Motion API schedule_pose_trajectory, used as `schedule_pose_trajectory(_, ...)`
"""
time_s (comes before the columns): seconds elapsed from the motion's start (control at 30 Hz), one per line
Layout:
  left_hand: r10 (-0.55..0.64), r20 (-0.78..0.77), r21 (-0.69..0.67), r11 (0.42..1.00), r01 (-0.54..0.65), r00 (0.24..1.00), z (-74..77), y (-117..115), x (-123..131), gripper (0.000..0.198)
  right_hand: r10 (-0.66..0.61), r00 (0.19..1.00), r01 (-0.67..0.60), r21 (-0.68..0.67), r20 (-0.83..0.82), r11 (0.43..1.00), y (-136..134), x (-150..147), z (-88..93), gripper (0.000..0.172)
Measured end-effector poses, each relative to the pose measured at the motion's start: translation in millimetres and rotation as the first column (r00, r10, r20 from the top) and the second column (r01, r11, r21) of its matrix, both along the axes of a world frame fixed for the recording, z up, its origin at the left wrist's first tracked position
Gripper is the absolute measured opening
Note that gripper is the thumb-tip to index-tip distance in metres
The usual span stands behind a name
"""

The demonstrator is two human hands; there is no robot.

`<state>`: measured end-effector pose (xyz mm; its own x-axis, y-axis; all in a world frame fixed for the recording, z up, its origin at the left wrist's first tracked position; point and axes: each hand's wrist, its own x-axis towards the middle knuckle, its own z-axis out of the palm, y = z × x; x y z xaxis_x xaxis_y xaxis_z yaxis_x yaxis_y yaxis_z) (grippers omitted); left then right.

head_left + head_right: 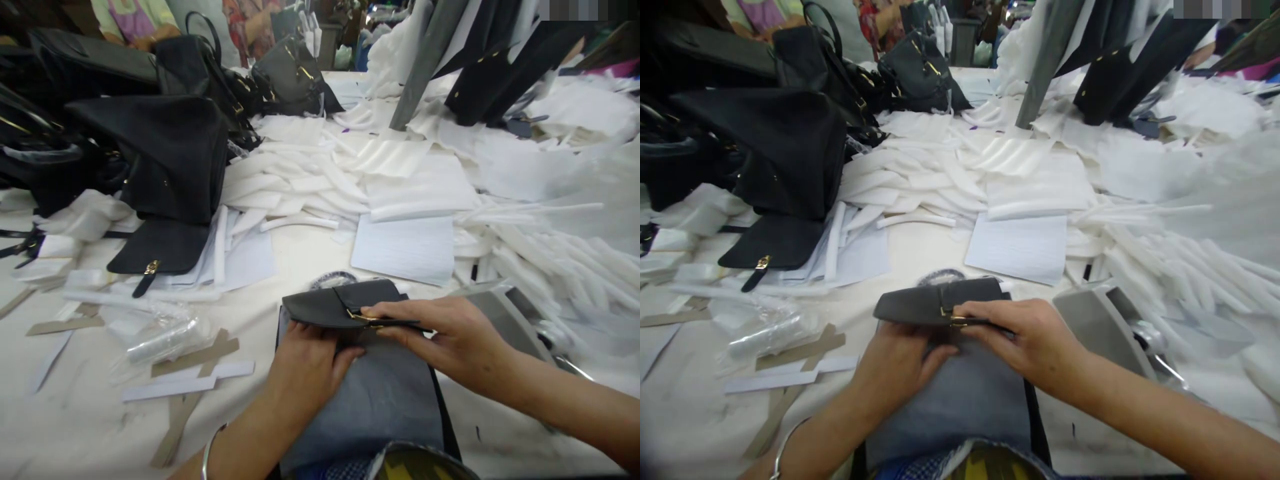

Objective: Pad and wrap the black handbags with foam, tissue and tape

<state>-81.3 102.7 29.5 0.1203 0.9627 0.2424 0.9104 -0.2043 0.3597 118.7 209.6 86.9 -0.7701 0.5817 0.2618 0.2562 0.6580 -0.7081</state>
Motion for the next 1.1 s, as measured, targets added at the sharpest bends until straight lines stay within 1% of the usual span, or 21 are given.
schedule_pose_trajectory(0.03, -0.012, 0.023, 0.002, 1.000, 0.012, 1.000, 0.8, 0.1, -2.9, 0.046, -0.016, 1.000, 0.016, -0.006, -0.017, 1.000, -3.9, 2.6, -5.1, 0.030)
schedule_pose_trajectory(0.1, -0.058, 0.063, 0.011, 0.998, 0.058, 0.996, 2.7, 0.7, -10.8, 0.040, -0.030, 0.999, 0.030, -0.020, -0.018, 0.999, -10.0, 6.2, -12.7, 0.034)
schedule_pose_trajectory(0.17, -0.110, 0.103, 0.038, 0.994, 0.107, 0.989, 4.1, 1.1, -20.0, 0.030, -0.013, 1.000, 0.013, -0.018, 0.001, 1.000, -15.1, 8.5, -18.2, 0.039)
schedule_pose_trajectory(0.2, -0.123, 0.131, 0.060, 0.991, 0.116, 0.984, 4.4, 1.1, -24.5, 0.029, 0.004, 1.000, -0.004, -0.003, 0.009, 1.000, -17.6, 9.4, -20.6, 0.041)
schedule_pose_trajectory(0.3, -0.142, 0.263, 0.084, 0.989, 0.124, 0.954, 4.3, 0.8, -36.9, 0.032, 0.054, 0.999, -0.053, 0.100, 0.000, 0.994, -24.4, 10.0, -26.8, 0.041)
schedule_pose_trajectory(0.37, -0.181, 0.336, 0.071, 0.983, 0.167, 0.924, 3.7, 1.1, -44.9, 0.036, 0.091, 0.996, -0.087, 0.179, -0.016, 0.980, -28.3, 8.6, -30.2, 0.039)
schedule_pose_trajectory(0.43, -0.249, 0.333, 0.071, 0.968, 0.239, 0.910, 2.1, 2.5, -53.0, 0.034, 0.136, 0.991, -0.128, 0.240, -0.016, 0.962, -31.0, 6.7, -33.4, 0.039)
schedule_pose_trajectory(0.5, -0.340, 0.286, 0.084, 0.940, 0.330, 0.896, -0.8, 4.6, -60.8, 0.018, 0.177, 0.984, -0.169, 0.288, -0.001, 0.942, -32.3, 6.0, -37.4, 0.042)
schedule_pose_trajectory(0.53, -0.375, 0.271, 0.087, 0.927, 0.365, 0.886, -2.5, 5.6, -64.4, 0.014, 0.194, 0.981, -0.186, 0.309, 0.006, 0.933, -32.6, 6.6, -40.0, 0.044)
schedule_pose_trajectory(0.6, -0.415, 0.276, 0.103, 0.910, 0.402, 0.867, -5.5, 5.9, -71.2, 0.018, 0.229, 0.973, -0.221, 0.342, 0.019, 0.913, -32.7, 10.0, -46.7, 0.048)
schedule_pose_trajectory(0.7, -0.409, 0.284, 0.118, 0.912, 0.392, 0.867, -4.5, -0.2, -81.4, 0.017, 0.281, 0.957, -0.287, 0.350, 0.070, 0.892, -33.9, 18.5, -59.9, 0.050)
schedule_pose_trajectory(0.77, -0.376, 0.258, 0.138, 0.926, 0.351, 0.890, 2.0, -9.5, -87.1, 0.014, 0.286, 0.949, -0.313, 0.335, 0.130, 0.889, -36.3, 23.4, -69.8, 0.049)
schedule_pose_trajectory(0.8, -0.341, 0.248, 0.155, 0.938, 0.310, 0.907, 7.1, -15.2, -88.3, 0.014, 0.277, 0.948, -0.315, 0.325, 0.158, 0.892, -38.0, 24.9, -74.4, 0.049)
schedule_pose_trajectory(0.87, -0.247, 0.248, 0.226, 0.955, 0.192, 0.937, 19.2, -26.4, -84.3, 0.017, 0.249, 0.947, -0.304, 0.308, 0.203, 0.902, -41.3, 25.4, -81.1, 0.051)
schedule_pose_trajectory(0.93, -0.164, 0.264, 0.278, 0.956, 0.088, 0.951, 30.2, -34.7, -69.6, 0.018, 0.241, 0.942, -0.304, 0.293, 0.234, 0.906, -43.3, 23.1, -82.0, 0.052)
schedule_pose_trajectory(0.97, -0.148, 0.257, 0.272, 0.959, 0.076, 0.955, 33.8, -37.0, -58.8, 0.017, 0.240, 0.941, -0.304, 0.291, 0.238, 0.907, -43.6, 21.5, -80.0, 0.052)
schedule_pose_trajectory(1.0, -0.147, 0.235, 0.233, 0.968, 0.091, 0.961, 35.6, -38.1, -47.0, 0.018, 0.238, 0.943, -0.301, 0.292, 0.233, 0.908, -43.5, 20.1, -76.5, 0.052)
schedule_pose_trajectory(1.1, -0.190, 0.075, 0.044, 0.981, 0.188, 0.979, 32.6, -35.0, -16.3, 0.035, 0.212, 0.967, -0.248, 0.315, 0.143, 0.916, -42.6, 19.9, -60.9, 0.045)
